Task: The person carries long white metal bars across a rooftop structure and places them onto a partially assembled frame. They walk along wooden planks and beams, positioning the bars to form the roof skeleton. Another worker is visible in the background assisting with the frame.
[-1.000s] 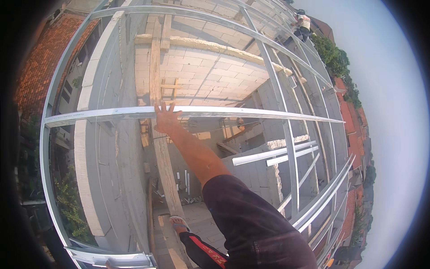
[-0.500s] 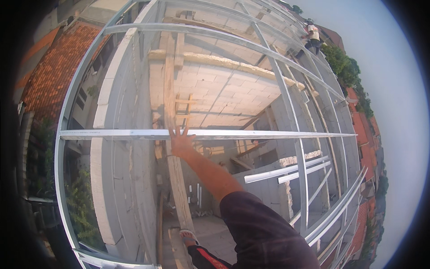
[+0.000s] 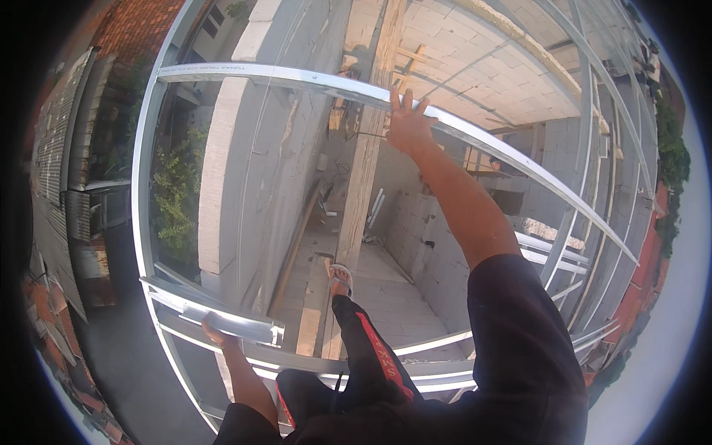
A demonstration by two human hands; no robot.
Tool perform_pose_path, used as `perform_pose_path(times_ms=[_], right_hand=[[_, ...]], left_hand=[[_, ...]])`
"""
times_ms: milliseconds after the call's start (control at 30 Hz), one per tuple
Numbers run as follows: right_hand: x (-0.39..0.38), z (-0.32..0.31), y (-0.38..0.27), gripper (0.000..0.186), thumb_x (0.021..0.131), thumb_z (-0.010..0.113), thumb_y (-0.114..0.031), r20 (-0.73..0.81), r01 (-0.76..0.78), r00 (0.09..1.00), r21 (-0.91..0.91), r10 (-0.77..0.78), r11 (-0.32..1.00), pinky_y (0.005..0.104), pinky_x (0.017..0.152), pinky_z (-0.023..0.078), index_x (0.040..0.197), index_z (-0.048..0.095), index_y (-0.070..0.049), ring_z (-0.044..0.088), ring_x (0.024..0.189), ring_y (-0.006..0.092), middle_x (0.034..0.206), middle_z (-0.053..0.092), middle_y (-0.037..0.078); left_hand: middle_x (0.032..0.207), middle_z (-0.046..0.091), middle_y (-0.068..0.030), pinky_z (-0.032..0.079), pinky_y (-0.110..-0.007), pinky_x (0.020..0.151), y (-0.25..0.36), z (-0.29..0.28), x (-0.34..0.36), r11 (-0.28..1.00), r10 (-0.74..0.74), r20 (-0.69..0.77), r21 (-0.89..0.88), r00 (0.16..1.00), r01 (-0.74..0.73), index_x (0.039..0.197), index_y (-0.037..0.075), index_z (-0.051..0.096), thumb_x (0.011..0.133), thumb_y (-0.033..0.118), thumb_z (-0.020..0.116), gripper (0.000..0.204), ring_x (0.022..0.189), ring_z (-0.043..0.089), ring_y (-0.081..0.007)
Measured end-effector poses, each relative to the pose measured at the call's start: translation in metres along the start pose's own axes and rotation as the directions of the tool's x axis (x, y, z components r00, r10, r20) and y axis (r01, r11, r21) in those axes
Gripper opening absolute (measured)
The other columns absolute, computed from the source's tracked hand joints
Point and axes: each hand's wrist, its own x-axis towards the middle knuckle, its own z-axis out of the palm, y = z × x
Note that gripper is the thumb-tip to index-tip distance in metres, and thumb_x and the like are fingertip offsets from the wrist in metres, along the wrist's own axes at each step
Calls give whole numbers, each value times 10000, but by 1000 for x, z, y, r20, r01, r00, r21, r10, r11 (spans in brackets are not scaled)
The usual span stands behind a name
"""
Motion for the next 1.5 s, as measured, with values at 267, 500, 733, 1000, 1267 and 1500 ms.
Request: perform_pose_path(times_ms=[267, 500, 733, 1000, 1267, 1500], right_hand=[[7, 4, 0, 1101, 838, 778, -328, -46, 42, 998, -26, -43, 999, 769, 988, 441, 1642, 41, -178, 240, 1436, 592, 1654, 170, 173], [7, 4, 3, 1175, 819, 818, -323, -40, 44, 998, -50, -46, 998, 622, 1062, 483, 1642, -13, -222, 264, 1447, 577, 1669, 172, 197], [12, 14, 5, 1155, 818, 799, -288, -49, 56, 997, -34, -58, 998, 647, 1076, 451, 1642, -7, -221, 236, 1453, 587, 1671, 158, 195], [8, 7, 0, 1159, 803, 809, -304, -15, 63, 998, 12, -63, 998, 732, 1026, 429, 1641, 13, -216, 210, 1463, 585, 1673, 141, 179], [8, 1, 3, 1171, 806, 822, -337, 23, 73, 997, 3, -73, 997, 755, 982, 455, 1637, 15, -166, 224, 1435, 613, 1657, 129, 214], [9, -14, -2, 1187, 795, 830, -337, 25, 84, 996, -18, -84, 996, 752, 958, 481, 1634, 15, -133, 243, 1415, 631, 1648, 140, 230]], left_hand=[[1202, 512, -79, 399, -503, 964, 4, 12, -17, 999, -31, -34, -18, 999, 30, 1255, 124, 543, 756, 518, 606, 639, 1168, 498, -305], [1220, 530, -87, 395, -506, 986, 8, 20, -23, 999, -29, -23, -21, 999, 29, 1263, 109, 553, 796, 503, 590, 613, 1189, 498, -313], [1172, 538, -91, 422, -490, 944, 10, 29, -29, 1000, 30, -108, 5, 994, -29, 1207, 97, 564, 796, 464, 602, 553, 1138, 522, -298], [1104, 551, -69, 436, -470, 915, 2, 9, -10, 999, 0, -74, -41, 997, -3, 1140, 105, 587, 795, 454, 612, 491, 1089, 543, -283], [1078, 546, -55, 423, -465, 928, 5, 22, -17, 999, -20, -112, -47, 994, 15, 1104, 117, 594, 795, 470, 617, 470, 1081, 534, -267], [1136, 528, -67, 409, -469, 961, 0, 10, -6, 998, 14, -90, -54, 996, -19, 1193, 111, 574, 783, 469, 628, 547, 1122, 517, -285]])
